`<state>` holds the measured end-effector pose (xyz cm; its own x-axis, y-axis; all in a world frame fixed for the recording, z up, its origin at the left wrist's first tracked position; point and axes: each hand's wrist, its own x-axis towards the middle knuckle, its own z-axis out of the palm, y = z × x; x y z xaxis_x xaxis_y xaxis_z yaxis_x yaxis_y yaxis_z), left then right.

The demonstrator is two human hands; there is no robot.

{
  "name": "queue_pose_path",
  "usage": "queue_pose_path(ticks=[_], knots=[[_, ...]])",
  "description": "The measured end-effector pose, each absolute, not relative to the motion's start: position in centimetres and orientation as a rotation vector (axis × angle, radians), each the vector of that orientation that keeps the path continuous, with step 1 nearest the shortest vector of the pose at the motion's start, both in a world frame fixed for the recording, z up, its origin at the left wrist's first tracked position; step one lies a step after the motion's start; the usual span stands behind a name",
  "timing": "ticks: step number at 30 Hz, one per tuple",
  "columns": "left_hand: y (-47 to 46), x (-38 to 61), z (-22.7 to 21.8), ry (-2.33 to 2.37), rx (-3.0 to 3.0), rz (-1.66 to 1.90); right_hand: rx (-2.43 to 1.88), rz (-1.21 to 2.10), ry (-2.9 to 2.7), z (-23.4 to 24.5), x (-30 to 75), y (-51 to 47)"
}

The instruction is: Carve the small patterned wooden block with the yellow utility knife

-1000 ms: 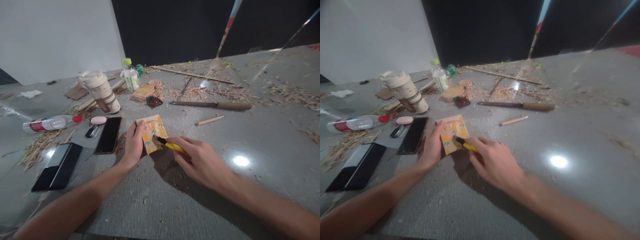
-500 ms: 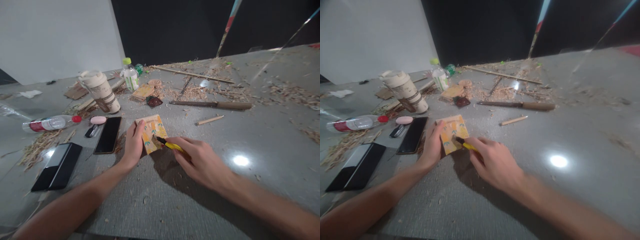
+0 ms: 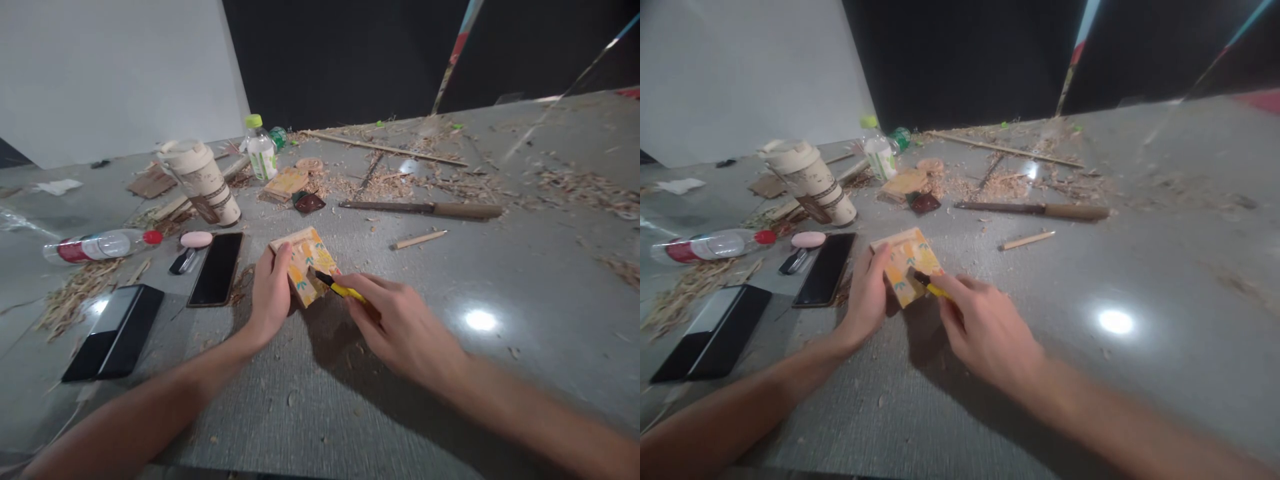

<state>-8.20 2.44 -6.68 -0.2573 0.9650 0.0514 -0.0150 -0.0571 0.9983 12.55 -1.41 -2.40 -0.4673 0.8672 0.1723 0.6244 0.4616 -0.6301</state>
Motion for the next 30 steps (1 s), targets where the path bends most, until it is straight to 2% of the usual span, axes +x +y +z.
queue_pose_path(ticks=[17, 27, 30], knots=[[1.8, -8.0, -6.4, 1.456, 1.114, 1.458, -1.325, 0.55, -2.308, -3.0, 12.2, -1.9], [2.2, -8.0, -6.9, 1.39, 1.066, 1.452, -1.43, 0.158, -2.482, -3.5, 12.1, -2.1], [2.2, -8.1, -7.0, 1.368, 1.072, 1.438, -1.42, 0.154, -2.47, -3.4, 12.4, -1.6]])
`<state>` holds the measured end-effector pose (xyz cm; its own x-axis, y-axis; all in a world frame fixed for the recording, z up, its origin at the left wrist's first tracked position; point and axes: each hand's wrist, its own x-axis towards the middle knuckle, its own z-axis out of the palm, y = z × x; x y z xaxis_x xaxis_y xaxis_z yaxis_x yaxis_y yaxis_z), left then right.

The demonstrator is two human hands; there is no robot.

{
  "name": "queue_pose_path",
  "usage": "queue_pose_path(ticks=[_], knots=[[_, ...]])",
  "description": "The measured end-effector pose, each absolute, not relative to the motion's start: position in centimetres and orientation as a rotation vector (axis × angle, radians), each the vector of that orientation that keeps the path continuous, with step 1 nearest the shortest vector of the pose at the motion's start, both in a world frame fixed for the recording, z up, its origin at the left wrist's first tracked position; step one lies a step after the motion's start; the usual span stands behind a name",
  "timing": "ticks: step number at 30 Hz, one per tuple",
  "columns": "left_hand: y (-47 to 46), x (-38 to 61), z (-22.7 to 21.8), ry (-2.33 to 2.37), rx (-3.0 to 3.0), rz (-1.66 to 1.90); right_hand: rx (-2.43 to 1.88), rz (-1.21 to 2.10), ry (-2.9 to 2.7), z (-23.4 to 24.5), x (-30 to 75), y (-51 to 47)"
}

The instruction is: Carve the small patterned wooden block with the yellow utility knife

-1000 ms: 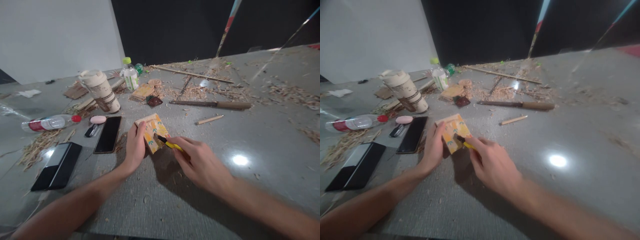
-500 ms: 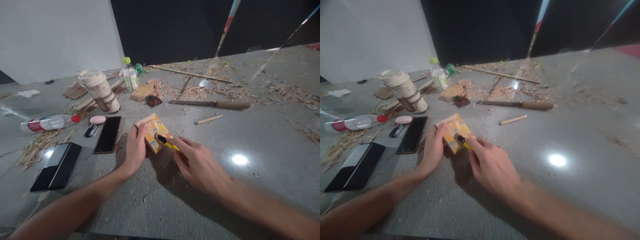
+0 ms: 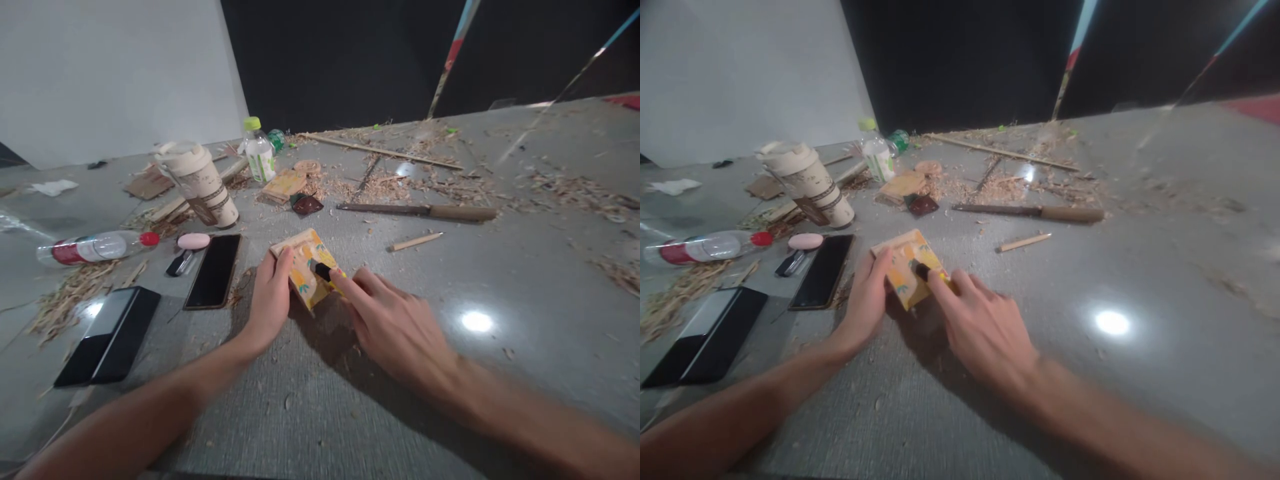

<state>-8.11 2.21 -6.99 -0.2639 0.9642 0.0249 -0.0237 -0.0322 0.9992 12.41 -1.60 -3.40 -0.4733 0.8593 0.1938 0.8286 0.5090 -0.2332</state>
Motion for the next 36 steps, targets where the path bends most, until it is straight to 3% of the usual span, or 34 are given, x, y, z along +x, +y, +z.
queue_pose_path(ticks=[9, 36], knots=[[2.5, -8.0, -6.8, 1.326, 0.984, 1.447, -1.251, 0.617, -2.328, -2.8, 13.2, -0.6], [2.3, -7.9, -6.6, 1.282, 0.941, 1.44, -1.308, 0.785, -2.217, -3.3, 13.5, 0.0]])
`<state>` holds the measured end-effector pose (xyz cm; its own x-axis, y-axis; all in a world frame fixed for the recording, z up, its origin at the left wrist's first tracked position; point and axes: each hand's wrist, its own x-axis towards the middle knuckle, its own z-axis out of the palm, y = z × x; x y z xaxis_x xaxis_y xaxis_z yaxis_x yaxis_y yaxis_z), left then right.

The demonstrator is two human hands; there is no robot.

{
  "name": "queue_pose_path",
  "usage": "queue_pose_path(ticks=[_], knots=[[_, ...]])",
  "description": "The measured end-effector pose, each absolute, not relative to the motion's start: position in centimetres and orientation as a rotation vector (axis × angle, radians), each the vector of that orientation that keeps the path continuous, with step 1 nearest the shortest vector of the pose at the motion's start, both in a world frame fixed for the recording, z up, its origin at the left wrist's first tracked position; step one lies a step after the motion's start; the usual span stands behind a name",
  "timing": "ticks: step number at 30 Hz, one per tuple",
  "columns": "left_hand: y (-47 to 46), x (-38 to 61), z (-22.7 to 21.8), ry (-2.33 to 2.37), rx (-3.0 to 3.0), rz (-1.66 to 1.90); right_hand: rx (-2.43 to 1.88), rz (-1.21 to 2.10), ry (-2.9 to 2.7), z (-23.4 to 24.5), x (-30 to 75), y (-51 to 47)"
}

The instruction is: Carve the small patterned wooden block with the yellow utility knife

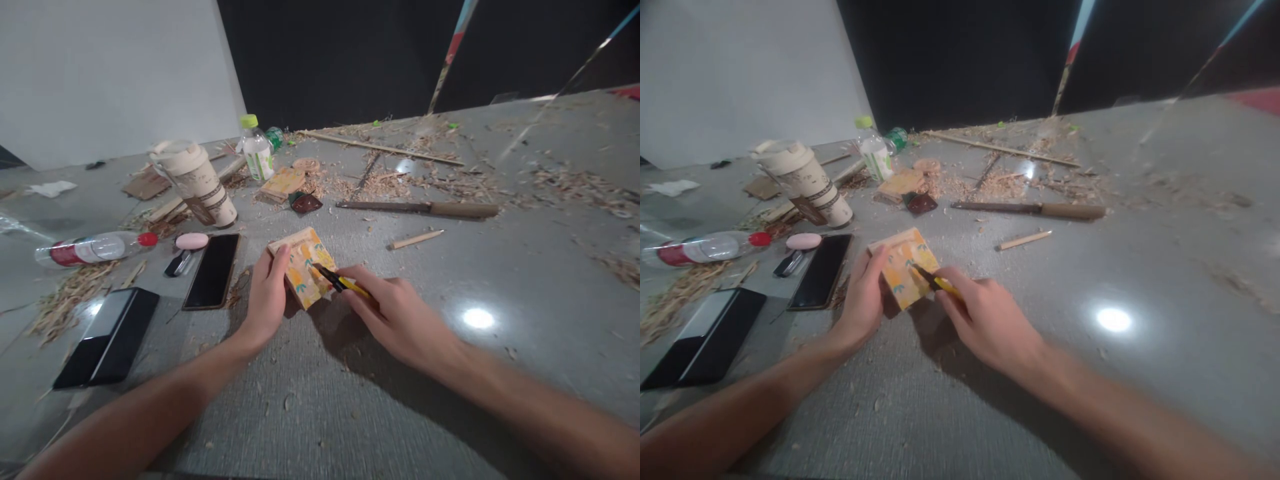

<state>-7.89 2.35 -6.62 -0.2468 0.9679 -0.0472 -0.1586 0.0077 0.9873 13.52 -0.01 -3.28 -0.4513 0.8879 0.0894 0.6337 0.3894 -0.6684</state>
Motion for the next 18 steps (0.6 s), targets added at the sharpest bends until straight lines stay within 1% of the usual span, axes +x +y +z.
queue_pose_path(ticks=[7, 18], knots=[[2.41, -8.06, -6.75, 1.295, 0.969, 1.424, -1.204, 0.662, -2.256, -3.34, 13.55, -0.17], [2.39, -7.94, -6.61, 1.259, 0.968, 1.422, -1.158, 0.653, -2.304, -3.72, 13.36, -0.12]])
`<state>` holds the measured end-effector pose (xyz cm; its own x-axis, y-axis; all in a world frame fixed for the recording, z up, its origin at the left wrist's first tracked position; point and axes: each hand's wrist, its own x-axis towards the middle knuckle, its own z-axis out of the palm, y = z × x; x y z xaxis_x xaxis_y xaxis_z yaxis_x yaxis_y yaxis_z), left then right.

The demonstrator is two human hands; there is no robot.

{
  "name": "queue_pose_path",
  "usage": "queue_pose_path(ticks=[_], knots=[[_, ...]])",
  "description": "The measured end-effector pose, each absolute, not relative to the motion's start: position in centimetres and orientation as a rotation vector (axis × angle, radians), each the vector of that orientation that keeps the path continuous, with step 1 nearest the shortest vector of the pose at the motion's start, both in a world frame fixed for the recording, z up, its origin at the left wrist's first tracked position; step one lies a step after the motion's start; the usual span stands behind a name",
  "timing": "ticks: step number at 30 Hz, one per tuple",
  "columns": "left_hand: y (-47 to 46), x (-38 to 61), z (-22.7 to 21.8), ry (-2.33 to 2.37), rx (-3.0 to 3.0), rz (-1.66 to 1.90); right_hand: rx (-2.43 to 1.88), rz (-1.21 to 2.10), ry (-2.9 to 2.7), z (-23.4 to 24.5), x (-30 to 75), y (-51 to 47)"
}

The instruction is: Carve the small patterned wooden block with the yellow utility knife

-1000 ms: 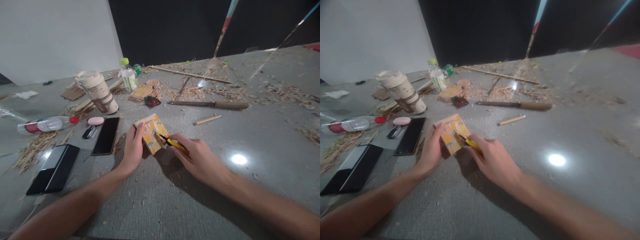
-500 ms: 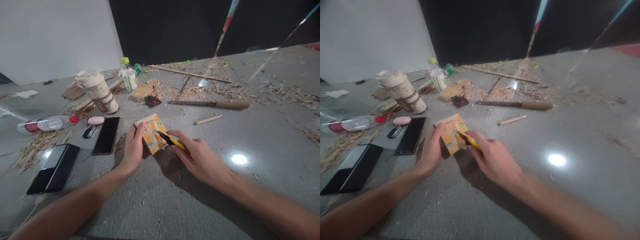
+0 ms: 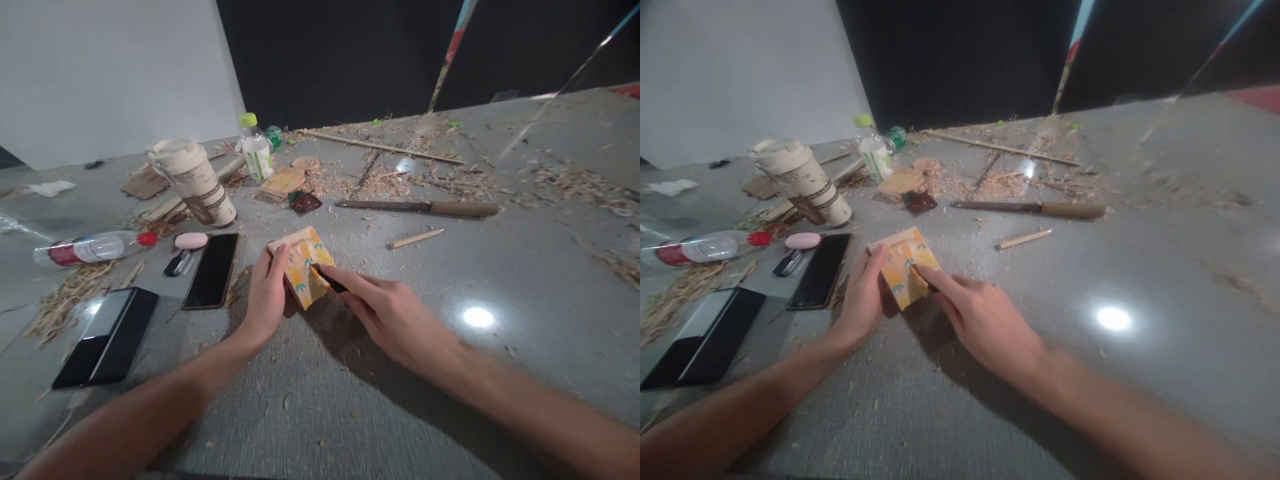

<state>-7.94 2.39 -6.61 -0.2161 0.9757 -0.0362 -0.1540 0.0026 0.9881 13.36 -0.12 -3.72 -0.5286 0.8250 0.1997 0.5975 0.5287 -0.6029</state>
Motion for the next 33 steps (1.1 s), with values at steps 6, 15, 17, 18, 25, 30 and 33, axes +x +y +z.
queue_pose_path(ticks=[6, 15, 17, 18, 25, 30, 33], knots=[[2.5, -8.0, -6.8, 1.259, 0.969, 1.422, -1.146, 0.59, -2.332, -3.9, 13.3, -0.3], [1.9, -7.9, -6.5, 1.392, 1.068, 1.425, -1.223, 0.6, -2.35, -4.0, 12.8, -0.8], [1.8, -7.8, -6.5, 1.431, 1.068, 1.422, -1.219, 0.616, -2.33, -4.0, 12.7, -0.9], [1.8, -7.8, -6.5, 1.443, 1.066, 1.424, -1.212, 0.631, -2.312, -4.0, 12.7, -0.9], [1.8, -7.4, -5.8, 1.489, 1.033, 1.381, -1.177, 0.843, -2.18, -3.2, 12.6, -0.6], [1.8, -7.3, -5.5, 1.463, 1.047, 1.392, -1.125, 0.957, -2.092, -3.0, 12.7, -0.4], [1.8, -7.3, -5.4, 1.469, 1.06, 1.389, -1.103, 0.996, -2.044, -3.2, 12.7, -0.4]])
